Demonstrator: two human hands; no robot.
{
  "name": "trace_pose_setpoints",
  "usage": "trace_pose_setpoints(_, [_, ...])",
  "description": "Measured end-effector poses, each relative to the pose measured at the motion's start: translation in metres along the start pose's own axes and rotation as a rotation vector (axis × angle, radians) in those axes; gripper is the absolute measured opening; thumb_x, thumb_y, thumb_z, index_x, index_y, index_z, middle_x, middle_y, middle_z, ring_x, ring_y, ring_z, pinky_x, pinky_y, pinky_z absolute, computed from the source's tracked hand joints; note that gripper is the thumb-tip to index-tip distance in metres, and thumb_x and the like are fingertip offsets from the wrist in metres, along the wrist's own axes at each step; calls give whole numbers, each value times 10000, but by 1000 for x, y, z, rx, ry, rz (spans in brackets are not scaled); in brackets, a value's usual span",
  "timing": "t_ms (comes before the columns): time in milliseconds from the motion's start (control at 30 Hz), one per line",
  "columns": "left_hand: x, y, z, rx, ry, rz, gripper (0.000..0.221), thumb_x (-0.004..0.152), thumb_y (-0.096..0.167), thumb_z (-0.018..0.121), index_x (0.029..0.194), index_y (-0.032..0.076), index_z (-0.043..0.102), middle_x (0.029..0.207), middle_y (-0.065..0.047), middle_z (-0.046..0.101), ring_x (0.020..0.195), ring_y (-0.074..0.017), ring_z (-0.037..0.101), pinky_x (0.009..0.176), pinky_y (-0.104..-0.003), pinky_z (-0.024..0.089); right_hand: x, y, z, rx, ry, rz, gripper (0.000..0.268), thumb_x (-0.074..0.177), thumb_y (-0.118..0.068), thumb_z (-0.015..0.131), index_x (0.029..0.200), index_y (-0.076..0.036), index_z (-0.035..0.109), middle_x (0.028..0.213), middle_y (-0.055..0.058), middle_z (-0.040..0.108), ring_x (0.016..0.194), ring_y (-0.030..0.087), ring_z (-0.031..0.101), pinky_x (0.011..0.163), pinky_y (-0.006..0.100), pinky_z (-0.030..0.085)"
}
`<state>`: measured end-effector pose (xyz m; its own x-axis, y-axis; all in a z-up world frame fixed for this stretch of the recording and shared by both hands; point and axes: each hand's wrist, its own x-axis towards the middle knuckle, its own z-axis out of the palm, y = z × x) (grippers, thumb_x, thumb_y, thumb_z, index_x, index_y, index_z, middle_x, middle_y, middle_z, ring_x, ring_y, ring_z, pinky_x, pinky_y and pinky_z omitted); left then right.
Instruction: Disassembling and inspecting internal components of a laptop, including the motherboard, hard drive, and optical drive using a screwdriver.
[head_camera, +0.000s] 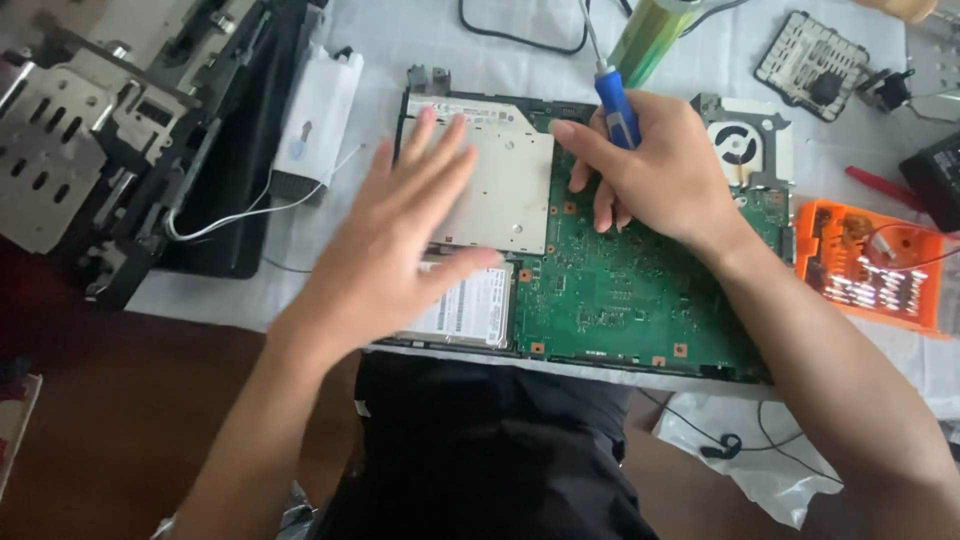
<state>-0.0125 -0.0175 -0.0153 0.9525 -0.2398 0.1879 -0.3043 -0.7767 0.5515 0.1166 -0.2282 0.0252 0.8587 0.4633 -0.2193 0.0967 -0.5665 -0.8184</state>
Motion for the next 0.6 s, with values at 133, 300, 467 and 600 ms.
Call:
trace_pose_setpoints(133, [-6, -11, 17, 67, -92, -46, 936, 1007, 510, 617, 1627, 0, 137, 1708, -181, 5, 1571, -352, -79, 1246, -627, -34, 0, 1, 3, 22, 8, 8, 429, 1064, -281, 684, 731, -56, 535, 651, 81, 704, 377, 171, 623, 333, 262, 482])
trace_pose_setpoints(300, [-2, -17, 19, -5, 3, -32, 910, 981, 427, 725, 1606, -21, 238, 1702, -196, 67, 1567, -352, -67, 1256, -655, 29, 0, 4, 1, -2, 7, -37, 405, 1077, -291, 670, 769, -62, 542, 674, 73, 709, 387, 159, 619, 347, 251, 474])
trace_pose_setpoints(467, [-6, -11, 19, -132, 149, 21, 688, 999, 258, 708, 1539, -25, 390, 1653, -194, 306, 1573, -379, 132, 1287, -633, 137, 0, 2, -5, 6, -43, -65, 400, 1064, -358, 599, 800, -61, 559, 707, 66, 736, 417, 148, 645, 374, 230, 492])
trace_pose_setpoints(600, [-7, -15, 18, -108, 91, 24, 935, 852, 384, 847, 1566, 20, 366, 1676, -211, 252, 1584, -383, 108, 1277, -631, 129, 2, 5, -18, -83, -72, -151, 356, 1056, -396, 557, 888, -82, 554, 796, 36, 776, 477, 104, 650, 382, 220, 478])
